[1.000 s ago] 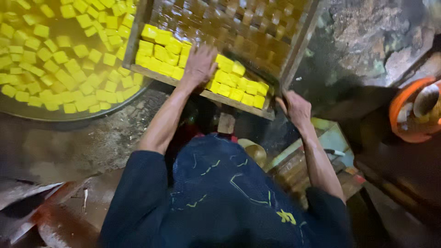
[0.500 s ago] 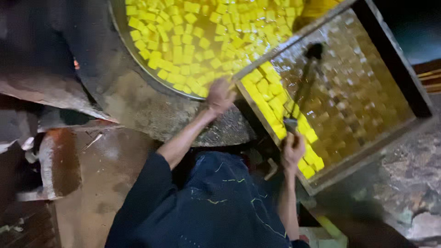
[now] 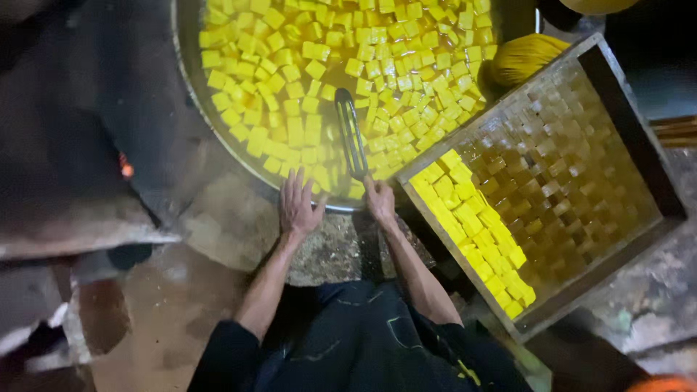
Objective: The person uses a slotted skimmer to scoop yellow tofu cubes out of a large hot liquid bath and transfers them into a bamboo tray, arranging the cubes by hand as the tray fills. They repeat the scooping cycle continuously, occasionally steadying the tray or repositioning it.
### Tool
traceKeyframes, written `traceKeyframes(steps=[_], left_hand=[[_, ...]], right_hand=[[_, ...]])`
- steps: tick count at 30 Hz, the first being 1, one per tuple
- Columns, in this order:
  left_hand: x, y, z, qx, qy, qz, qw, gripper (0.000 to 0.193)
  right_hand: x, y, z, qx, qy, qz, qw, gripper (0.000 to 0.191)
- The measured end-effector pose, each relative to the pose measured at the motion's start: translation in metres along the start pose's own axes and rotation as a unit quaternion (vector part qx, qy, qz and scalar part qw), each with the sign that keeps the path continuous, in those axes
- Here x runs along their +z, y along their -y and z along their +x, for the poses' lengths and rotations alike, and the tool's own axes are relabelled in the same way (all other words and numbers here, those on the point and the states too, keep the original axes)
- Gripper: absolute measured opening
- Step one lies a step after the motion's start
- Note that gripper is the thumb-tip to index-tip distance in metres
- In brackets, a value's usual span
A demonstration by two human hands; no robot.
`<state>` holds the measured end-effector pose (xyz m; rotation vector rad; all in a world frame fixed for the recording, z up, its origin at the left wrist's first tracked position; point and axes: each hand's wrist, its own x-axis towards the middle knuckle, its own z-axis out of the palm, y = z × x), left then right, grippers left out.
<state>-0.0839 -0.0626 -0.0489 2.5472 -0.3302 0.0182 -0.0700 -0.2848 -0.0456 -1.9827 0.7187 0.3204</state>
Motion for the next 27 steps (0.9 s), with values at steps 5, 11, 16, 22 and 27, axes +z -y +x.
traceKeyframes(steps=[5,11,16,22,27], left_hand=[[0.010,0.004,-0.005,-0.024,0.039,-0.024,0.999,0.058],[0.020,0.015,-0.007,-0.025,0.063,-0.029,0.997,0.062],[0.021,0.016,-0.010,-0.053,0.098,-0.015,0.994,0.064],[0.025,0.019,-0.008,-0.040,0.086,-0.034,0.995,0.061],[0.028,0.021,-0.009,-0.039,0.080,-0.041,0.995,0.059]], right_hand=[[0.015,0.028,0.020,0.099,0.014,0.142,0.985,0.052],[0.073,0.075,0.056,0.126,-0.060,0.175,0.975,0.047],[0.096,0.100,0.115,0.046,-0.146,0.127,0.980,0.055],[0.076,0.100,0.136,-0.047,-0.224,0.074,0.971,0.044],[0.052,0.054,0.082,-0.075,-0.175,0.161,0.968,0.031]])
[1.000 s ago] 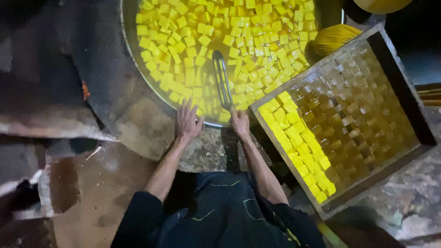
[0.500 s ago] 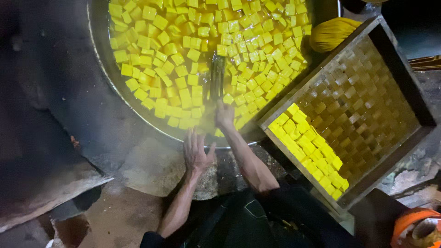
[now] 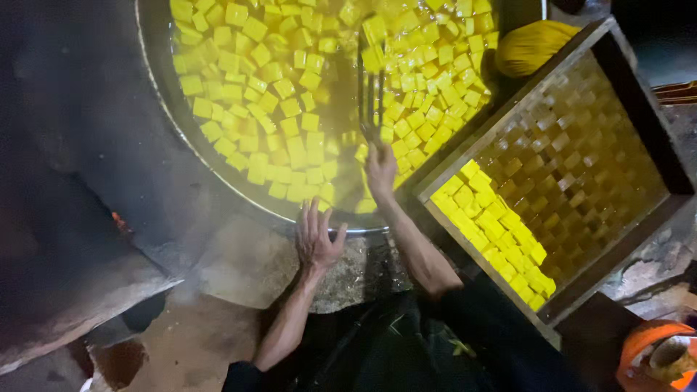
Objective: The person uses a slotted skimmer to scoop yellow tofu cubes out of a large hot liquid bath and transfers them into a bamboo tray, arranging the cubes by hand as the tray fills. They repeat the scooping cycle continuously, occasionally steadying the tray or repositioning it.
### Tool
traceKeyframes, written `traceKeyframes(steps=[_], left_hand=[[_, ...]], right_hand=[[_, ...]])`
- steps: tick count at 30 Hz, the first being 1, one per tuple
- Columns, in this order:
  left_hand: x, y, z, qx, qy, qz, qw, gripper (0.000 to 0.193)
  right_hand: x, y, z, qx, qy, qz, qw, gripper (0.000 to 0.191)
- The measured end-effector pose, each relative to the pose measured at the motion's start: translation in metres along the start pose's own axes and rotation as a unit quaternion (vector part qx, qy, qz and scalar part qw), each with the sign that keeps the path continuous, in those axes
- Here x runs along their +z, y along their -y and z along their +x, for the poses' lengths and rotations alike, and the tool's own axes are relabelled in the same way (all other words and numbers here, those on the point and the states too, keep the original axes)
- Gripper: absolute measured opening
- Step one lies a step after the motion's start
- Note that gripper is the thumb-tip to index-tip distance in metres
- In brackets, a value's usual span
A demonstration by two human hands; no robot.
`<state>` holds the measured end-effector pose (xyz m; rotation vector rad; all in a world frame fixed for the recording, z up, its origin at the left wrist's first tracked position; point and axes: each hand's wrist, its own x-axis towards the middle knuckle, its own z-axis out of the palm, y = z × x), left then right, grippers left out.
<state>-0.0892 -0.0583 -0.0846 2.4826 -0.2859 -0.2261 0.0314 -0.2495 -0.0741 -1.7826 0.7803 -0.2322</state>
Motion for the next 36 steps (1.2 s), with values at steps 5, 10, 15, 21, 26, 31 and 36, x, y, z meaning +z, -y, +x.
traceKeyframes(steps=[5,10,15,21,26,31,36], left_hand=[[0.000,0.001,-0.006,0.003,0.009,-0.002,1.000,0.057],[-0.005,-0.006,0.005,0.022,-0.024,0.021,0.999,0.053],[-0.012,-0.015,0.003,0.009,-0.004,0.010,1.000,0.053],[-0.004,-0.016,-0.001,-0.007,-0.026,0.026,0.999,0.052],[0.004,-0.015,-0.007,0.007,-0.064,0.031,0.997,0.050],[0.011,-0.018,-0.018,0.037,-0.097,0.089,0.991,0.046],[0.016,-0.027,-0.051,0.071,-0.130,0.047,0.988,0.034]], right_hand=[[-0.058,-0.021,-0.036,0.111,0.078,-0.120,0.984,0.038],[-0.062,-0.024,-0.027,0.107,0.166,-0.283,0.939,0.051],[-0.018,-0.032,-0.008,0.026,0.154,-0.242,0.958,0.046],[0.025,-0.015,0.016,-0.038,0.121,-0.139,0.982,0.043],[-0.023,0.018,-0.001,-0.035,0.105,-0.033,0.993,0.037],[-0.163,0.008,-0.030,-0.053,0.091,0.003,0.994,0.030],[-0.367,-0.084,-0.102,-0.088,0.021,-0.087,0.992,0.024]])
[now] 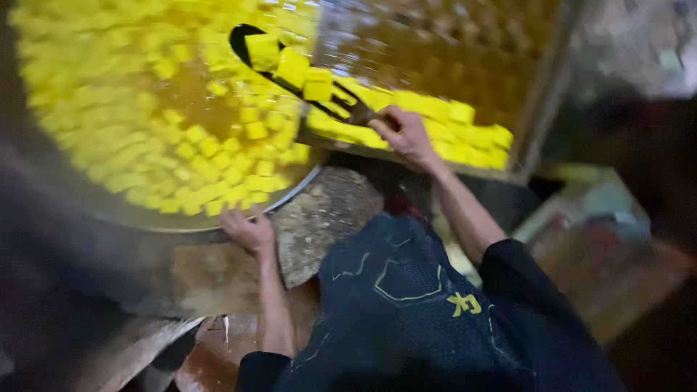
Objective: The person uses a slotted skimmer to scoop yellow tofu cubes out of a large hot liquid bath and transfers them into a bamboo tray, arranging the cubes by hand as the tray fills. They repeat the scooping cycle continuously, occasionally steadying the tray or repositioning it.
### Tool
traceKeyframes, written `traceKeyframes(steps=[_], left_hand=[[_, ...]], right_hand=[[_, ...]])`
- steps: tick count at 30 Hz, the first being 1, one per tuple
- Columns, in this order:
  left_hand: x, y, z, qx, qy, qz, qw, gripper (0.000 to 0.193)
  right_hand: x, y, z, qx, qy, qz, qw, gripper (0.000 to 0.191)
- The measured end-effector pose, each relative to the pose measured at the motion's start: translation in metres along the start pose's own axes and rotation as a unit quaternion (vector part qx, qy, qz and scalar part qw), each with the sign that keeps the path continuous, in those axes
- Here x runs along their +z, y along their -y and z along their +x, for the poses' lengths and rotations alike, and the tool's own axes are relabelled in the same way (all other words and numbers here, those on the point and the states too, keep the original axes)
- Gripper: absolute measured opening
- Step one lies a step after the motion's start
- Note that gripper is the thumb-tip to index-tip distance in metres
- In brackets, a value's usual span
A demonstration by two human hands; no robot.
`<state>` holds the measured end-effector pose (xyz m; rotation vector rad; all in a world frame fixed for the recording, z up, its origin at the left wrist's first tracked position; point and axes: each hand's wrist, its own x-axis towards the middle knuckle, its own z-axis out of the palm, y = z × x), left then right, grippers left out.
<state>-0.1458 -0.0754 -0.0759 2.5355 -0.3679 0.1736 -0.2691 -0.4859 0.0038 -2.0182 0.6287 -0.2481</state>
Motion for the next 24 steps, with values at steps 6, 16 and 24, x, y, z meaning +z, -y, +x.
traceKeyframes(steps=[6,16,24], left_hand=[[0.005,-0.054,-0.008,0.044,-0.016,-0.068,0.997,0.031],[0.065,-0.214,0.008,0.188,0.028,-0.151,0.970,0.026],[0.158,-0.358,-0.019,0.251,0.143,-0.280,0.916,0.031]], right_hand=[[-0.205,-0.085,-0.140,0.089,-0.058,-0.169,0.980,0.031],[-0.346,-0.134,-0.213,0.051,-0.030,-0.386,0.921,0.037],[-0.390,-0.116,-0.203,-0.087,0.034,-0.513,0.854,0.028]])
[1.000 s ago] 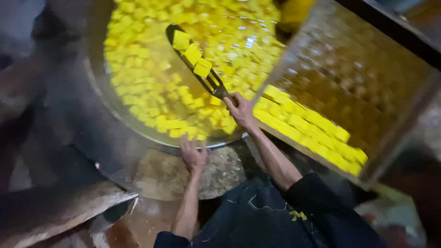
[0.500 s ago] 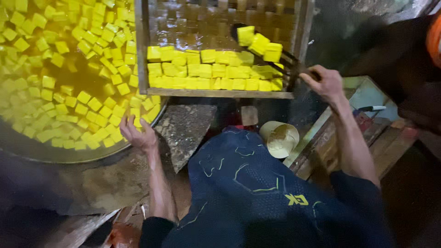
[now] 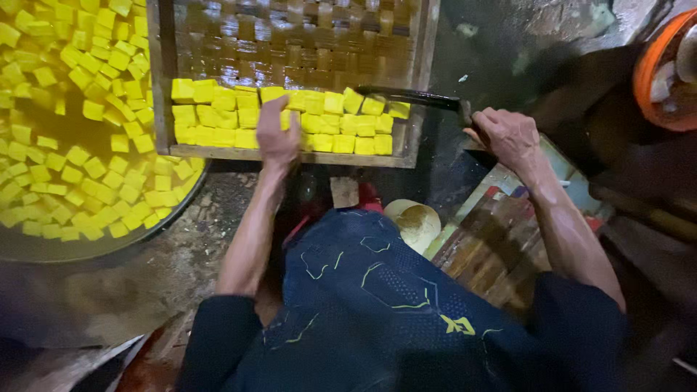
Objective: The person uses a slotted skimmer to scoop yellow tofu cubes out of a large hot liquid bath and transfers them into a bamboo tray, arranging the cubes by hand as the tray fills. They repeat the scooping cycle continuously, occasionally steadying the tray or repositioning it.
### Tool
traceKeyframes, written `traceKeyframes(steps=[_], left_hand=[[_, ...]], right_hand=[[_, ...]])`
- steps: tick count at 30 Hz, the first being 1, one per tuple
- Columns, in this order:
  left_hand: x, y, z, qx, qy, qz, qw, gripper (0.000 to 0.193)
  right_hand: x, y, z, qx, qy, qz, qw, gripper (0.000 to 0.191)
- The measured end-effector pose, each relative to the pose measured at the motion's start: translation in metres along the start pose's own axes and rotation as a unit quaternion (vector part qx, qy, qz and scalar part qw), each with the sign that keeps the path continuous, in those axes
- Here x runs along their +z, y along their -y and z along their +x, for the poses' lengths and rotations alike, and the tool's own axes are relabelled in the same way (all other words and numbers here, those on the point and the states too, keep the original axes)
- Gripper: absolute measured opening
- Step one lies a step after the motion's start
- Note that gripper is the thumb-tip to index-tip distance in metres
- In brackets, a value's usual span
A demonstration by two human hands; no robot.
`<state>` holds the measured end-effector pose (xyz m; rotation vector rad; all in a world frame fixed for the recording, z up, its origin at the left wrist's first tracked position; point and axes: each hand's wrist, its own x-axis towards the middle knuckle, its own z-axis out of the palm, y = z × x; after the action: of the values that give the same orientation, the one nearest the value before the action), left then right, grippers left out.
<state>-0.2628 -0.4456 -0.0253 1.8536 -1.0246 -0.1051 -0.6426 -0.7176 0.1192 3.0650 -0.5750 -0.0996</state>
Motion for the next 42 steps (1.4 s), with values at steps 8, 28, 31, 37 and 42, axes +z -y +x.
traceKeyframes(steps=[8,28,31,37,42], left_hand=[[0.109,-0.051,0.042,0.174,0.179,0.014,0.968,0.054],[0.144,-0.082,0.020,0.210,0.204,0.173,0.941,0.057],[0.079,-0.070,-0.008,0.189,0.355,0.115,0.908,0.049],[-0.124,0.033,-0.050,-0.074,0.135,0.115,0.981,0.044],[-0.278,0.127,-0.107,-0.277,-0.160,0.228,0.920,0.051]], right_hand=[[0.022,-0.019,-0.043,0.204,-0.087,0.121,0.968,0.034],[0.048,0.075,-0.100,0.437,-0.094,0.243,0.861,0.036],[0.061,0.087,-0.062,0.352,-0.168,0.311,0.866,0.031],[0.101,0.200,0.092,0.259,-0.135,0.500,0.816,0.023],[0.114,0.376,0.235,0.070,0.026,0.628,0.775,0.021]])
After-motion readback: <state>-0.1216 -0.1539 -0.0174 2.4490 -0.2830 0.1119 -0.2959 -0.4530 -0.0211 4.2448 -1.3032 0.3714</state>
